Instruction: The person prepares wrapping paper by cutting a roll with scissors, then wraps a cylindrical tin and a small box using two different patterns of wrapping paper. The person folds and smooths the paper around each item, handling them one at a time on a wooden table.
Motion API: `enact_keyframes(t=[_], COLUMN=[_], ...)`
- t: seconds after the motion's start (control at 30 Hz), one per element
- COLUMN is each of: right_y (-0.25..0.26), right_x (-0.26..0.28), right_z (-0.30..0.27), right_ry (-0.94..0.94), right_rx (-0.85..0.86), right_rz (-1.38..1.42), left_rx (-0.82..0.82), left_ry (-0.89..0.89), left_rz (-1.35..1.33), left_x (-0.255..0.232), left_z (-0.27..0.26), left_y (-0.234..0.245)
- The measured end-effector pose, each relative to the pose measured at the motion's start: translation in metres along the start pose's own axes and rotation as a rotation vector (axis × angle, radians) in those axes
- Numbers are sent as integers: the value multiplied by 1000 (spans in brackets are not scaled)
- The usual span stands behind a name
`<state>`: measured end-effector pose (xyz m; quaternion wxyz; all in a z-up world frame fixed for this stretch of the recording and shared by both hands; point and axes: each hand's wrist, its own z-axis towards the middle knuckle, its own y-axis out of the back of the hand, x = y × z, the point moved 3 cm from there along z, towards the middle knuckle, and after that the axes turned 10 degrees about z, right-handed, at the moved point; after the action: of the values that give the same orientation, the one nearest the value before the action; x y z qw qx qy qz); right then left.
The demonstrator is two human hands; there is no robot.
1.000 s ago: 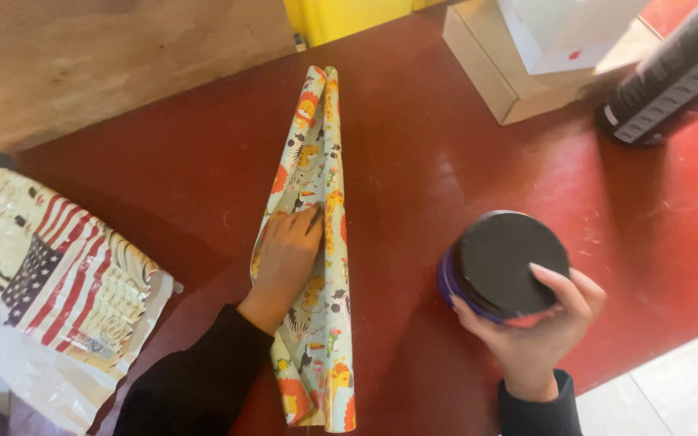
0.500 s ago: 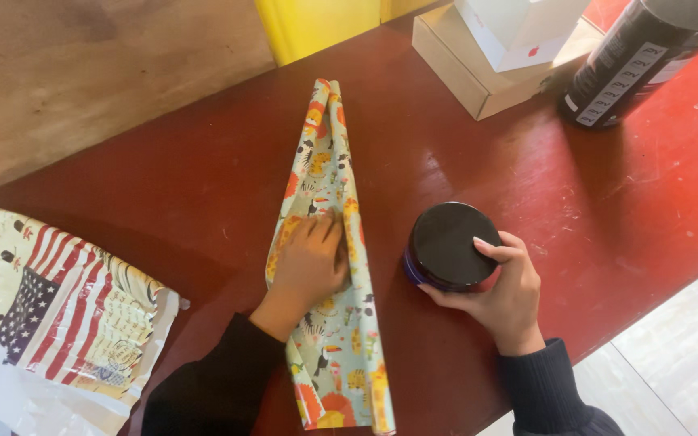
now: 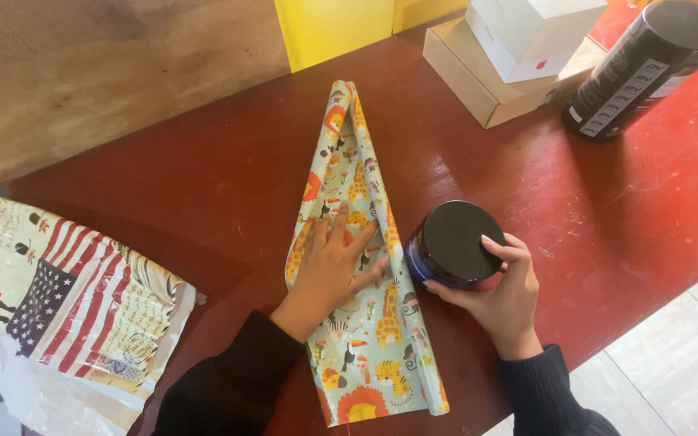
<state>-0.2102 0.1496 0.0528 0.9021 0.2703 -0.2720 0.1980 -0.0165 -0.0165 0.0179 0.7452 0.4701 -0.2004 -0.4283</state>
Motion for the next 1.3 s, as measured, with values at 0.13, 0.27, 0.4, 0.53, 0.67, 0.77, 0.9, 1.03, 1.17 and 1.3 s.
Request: enact_keyframes(t=[0.13,0.27,0.4,0.53,0.67,0.77,0.9,1.03,1.17,1.3], right_y=[4,0,2,8,9,10,8,5,5,5], right_x=[1,2,8,11,9,6,8,6,9,10], right_z=[-2,-2,-2,0,4,4,1,1,1,1], right_ry=[130,109,159,206,195,134,251,146,183,193], right_rx=[-9,37,29,-43,-88,-85,-96,-43,-69,-83], right_rz=[55,67,-2,-43,-84,-69,-144,-64,-95,-103], left_rx=[24,56,67,67,93,71,77,91,98,150], left_ry=[-4,7,3,1,34,34,43,56,114,188], left_rz=[-27,-13,-7,2,-11,-20,-46,-39,16,70], left_x=[-2,-4,-5,-3,-2,-2,1,3,14,36], left_z=[2,3,3,2,3,3,1,0,-2,-1], left_y=[4,8,6,3,1,1,-2,-4,-10,-18])
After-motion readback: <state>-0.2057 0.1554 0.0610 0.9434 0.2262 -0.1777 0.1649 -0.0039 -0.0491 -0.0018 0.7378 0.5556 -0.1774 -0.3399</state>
